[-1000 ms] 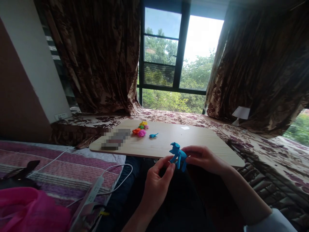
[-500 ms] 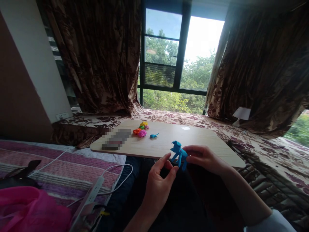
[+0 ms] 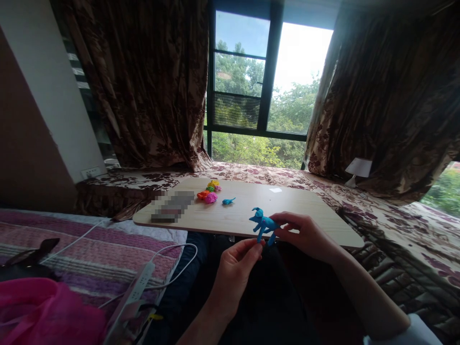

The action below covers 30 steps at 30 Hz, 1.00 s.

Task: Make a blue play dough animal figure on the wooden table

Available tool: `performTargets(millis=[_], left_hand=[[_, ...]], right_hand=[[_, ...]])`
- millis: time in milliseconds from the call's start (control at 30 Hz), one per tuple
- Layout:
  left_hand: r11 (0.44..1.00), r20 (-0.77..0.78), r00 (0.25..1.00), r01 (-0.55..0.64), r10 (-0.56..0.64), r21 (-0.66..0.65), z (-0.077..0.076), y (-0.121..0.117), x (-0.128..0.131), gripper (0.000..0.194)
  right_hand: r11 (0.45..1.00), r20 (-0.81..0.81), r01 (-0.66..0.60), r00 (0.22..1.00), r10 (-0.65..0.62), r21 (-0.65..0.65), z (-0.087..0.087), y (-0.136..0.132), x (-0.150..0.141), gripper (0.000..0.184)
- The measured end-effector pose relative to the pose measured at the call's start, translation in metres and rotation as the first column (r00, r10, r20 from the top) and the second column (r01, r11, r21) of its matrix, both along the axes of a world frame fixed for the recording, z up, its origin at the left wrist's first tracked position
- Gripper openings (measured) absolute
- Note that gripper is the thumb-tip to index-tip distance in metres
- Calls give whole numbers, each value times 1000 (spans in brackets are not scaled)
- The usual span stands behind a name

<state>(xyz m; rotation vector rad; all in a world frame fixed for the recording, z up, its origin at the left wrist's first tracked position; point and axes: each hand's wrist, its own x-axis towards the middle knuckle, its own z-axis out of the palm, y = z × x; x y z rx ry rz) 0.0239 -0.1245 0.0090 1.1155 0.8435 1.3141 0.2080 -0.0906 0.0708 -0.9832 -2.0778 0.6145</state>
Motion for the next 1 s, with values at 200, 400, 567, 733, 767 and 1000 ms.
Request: performTargets(millis=[200,400,567,733,767,1000], left_hand=[[977,-205,971,-79,120,197,1,0,-1,25],[887,-434,830,-143,349,440,2,0,-1,19],[779,-463,725,-162,510,606,-4,3,-1,15],[714,-463,677,-135,573,687,-4,5,-1,13],[708,-463,670,-133,580,694,-4,5,-1,13],[691,-466,646,-136,605,710,-3,3,-2,13]], right_hand=[[1000,21,-7,1000,7,-5,-2,1,0,27],[1000,48,7,999,-7,-4,-1,1,2,28],[1000,61,9,998,-9,-5,-4,2,2,28],[1000,66,12,998,-12,-7,-4,2,1,28],[1000,67,12,998,-12,-9,-5,2,1,27],[1000,70,8,998,-7,-13,-8,2,2,27]])
